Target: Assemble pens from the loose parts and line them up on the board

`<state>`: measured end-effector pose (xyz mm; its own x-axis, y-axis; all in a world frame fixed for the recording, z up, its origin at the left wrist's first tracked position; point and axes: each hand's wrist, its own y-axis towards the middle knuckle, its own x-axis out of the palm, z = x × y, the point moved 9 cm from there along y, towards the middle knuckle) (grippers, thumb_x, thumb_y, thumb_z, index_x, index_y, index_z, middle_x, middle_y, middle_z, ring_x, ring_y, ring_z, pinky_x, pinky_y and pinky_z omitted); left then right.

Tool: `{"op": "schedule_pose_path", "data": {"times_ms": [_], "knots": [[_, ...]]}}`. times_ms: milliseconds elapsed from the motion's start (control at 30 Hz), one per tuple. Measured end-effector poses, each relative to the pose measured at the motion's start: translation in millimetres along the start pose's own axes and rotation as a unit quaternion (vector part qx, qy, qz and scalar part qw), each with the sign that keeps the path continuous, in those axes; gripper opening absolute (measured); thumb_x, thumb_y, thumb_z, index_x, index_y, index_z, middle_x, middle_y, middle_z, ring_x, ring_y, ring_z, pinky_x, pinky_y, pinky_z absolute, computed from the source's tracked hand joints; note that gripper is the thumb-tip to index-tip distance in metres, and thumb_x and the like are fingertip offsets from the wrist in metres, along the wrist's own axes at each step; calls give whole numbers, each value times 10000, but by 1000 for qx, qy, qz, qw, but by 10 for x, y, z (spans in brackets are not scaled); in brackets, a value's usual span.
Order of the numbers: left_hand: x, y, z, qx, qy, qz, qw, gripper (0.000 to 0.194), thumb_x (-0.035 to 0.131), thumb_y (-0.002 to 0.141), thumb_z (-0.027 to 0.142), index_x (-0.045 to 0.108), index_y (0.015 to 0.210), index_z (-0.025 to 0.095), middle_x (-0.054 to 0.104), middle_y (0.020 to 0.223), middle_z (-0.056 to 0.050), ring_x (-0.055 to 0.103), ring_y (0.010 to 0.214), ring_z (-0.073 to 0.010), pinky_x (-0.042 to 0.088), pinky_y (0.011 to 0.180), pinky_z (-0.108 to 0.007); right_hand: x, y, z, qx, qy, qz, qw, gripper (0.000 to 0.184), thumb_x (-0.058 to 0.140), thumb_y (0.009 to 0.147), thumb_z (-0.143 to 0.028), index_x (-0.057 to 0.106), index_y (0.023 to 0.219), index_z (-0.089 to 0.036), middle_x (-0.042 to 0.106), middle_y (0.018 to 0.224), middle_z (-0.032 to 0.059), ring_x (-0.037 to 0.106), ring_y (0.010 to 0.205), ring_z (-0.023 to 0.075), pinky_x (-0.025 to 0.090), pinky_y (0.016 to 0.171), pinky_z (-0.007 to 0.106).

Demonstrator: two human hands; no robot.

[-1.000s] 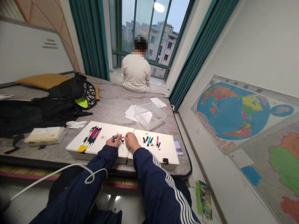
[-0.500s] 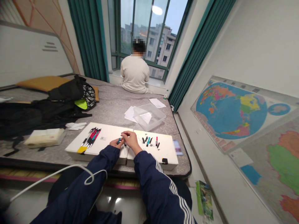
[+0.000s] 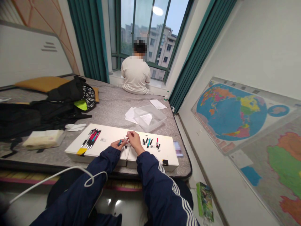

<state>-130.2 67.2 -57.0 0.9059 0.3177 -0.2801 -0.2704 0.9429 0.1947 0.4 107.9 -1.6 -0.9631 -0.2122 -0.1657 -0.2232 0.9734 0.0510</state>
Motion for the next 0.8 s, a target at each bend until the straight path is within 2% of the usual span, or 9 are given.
{"op": "schedule_pose_path", "data": {"times_ms": [67,133,200,267,367,467,533,667,800], "knots": [[24,6,6,1,-6,-12,1000,393,584,705,487,726,856,153,722,758,-44,656,746,-190,498,736,-270,24,17,158,78,18,-17,997,268,560,798,-400,623,797,-140,638,699,40,552,526,105,421,467,197],[54,9,18,10,-16,-29,999,397,588,703,489,727,859,151,725,778,-46,661,778,-202,496,770,-283,128,-4,280,138,23,-77,987,297,599,769,-411,606,682,-127,572,558,9,479,444,81,383,436,189],[85,9,34,20,-36,-46,998,417,595,696,494,727,870,140,727,822,-56,660,833,-219,487,815,-300,208,-40,348,174,34,-122,976,280,640,736,-391,609,650,-126,518,485,-20,419,404,64,359,424,187],[121,5,43,18,-55,-65,996,445,598,692,512,728,878,129,726,830,-65,657,847,-229,486,824,-313,214,-46,360,186,45,-129,973,224,672,703,-346,636,689,-125,529,492,-22,416,410,60,352,427,181],[180,-5,56,0,-73,-90,993,477,608,685,551,735,869,129,723,790,-68,656,836,-241,499,794,-325,76,46,203,127,57,-75,987,227,663,701,-350,652,738,-126,611,614,20,507,507,81,383,462,170],[198,-11,96,-2,-91,-95,991,484,621,688,555,742,866,122,724,826,-97,654,857,-257,499,798,-344,-210,154,-130,28,86,32,995,273,592,754,-409,639,806,-146,651,751,40,576,641,110,441,523,179],[200,-12,109,-1,-93,-93,991,468,630,693,540,745,870,122,722,855,-113,654,860,-262,494,811,-359,-355,183,-384,-25,95,76,992,287,558,780,-432,624,848,-161,651,773,37,587,667,118,462,537,189],[235,-18,104,3,-102,-110,989,398,634,704,492,748,811,126,723,849,-125,657,868,-268,479,857,-384,-342,154,-831,-98,63,45,992,297,534,805,-449,624,863,-171,641,749,32,586,658,121,477,530,196],[230,-15,99,9,-108,-112,988,352,632,708,458,744,763,128,722,873,-138,659,880,-265,478,872,-378,-132,37,-940,-126,22,-21,992,285,533,813,-438,630,821,-170,629,721,23,586,647,118,483,533,202]]}}
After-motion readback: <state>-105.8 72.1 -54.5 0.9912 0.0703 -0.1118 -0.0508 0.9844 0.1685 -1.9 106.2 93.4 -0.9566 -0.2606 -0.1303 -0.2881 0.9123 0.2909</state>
